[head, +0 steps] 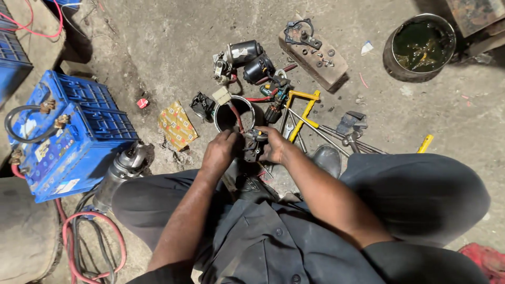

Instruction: Disassembling and inspecting mechanical motor components using a screwdriver.

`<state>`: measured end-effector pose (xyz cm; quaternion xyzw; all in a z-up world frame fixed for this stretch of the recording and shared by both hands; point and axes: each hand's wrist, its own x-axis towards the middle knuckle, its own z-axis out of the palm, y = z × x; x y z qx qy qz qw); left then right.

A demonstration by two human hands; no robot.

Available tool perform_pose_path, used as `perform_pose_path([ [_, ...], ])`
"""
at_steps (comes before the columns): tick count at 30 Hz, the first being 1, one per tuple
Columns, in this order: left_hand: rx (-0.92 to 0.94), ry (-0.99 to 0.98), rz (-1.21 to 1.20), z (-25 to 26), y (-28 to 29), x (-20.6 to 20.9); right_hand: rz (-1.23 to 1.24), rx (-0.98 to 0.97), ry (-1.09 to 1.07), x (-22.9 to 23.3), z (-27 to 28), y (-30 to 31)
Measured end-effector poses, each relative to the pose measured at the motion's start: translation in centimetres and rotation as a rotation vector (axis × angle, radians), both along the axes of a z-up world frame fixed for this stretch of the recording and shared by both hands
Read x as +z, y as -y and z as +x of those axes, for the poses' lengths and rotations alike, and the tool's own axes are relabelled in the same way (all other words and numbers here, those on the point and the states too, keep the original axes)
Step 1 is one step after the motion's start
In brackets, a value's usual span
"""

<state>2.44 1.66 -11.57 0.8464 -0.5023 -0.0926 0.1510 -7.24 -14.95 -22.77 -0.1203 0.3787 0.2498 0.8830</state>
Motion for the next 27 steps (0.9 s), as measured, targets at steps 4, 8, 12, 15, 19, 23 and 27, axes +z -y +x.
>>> perform_pose_path([
  [4, 0.037, -0.065, -0.025, -0.6, 0.5, 1.6, -0.013, 0.019, 0.022, -0.3, 0.0, 0.1],
  [8, 0.018, 0.011, -0.013, -0.9, 0.5, 1.2, 0.033, -0.029, -0.020, -1.0, 0.0, -0.2],
  [12, 0.038, 0.011, -0.015, -0.8, 0.2, 0.2, -0.035, 0.041, -0.039, 0.0, 0.2, 0.2],
  [15, 0.132, -0.089, -0.123, -1.3, 0.6, 0.9, -0.012, 0.019, -0.033, 0.4, 0.2, 0.1],
  [19, 0.488, -0.294, -0.233, -2.5, 2.5, 3.5, -0.056, 0.057, -0.045, 1.8, 0.3, 0.5],
  [23, 0.509, -0.493, -0.224, -4.2, 7.5, 5.0, 0.139, -0.150, 0.076, -8.3, -0.7, -2.9],
  [27, 0.523, -1.054, -0.436, -2.4, 15.7, 0.5, 0.078, -0.184, 0.204, -4.3, -0.3, -2.1],
])
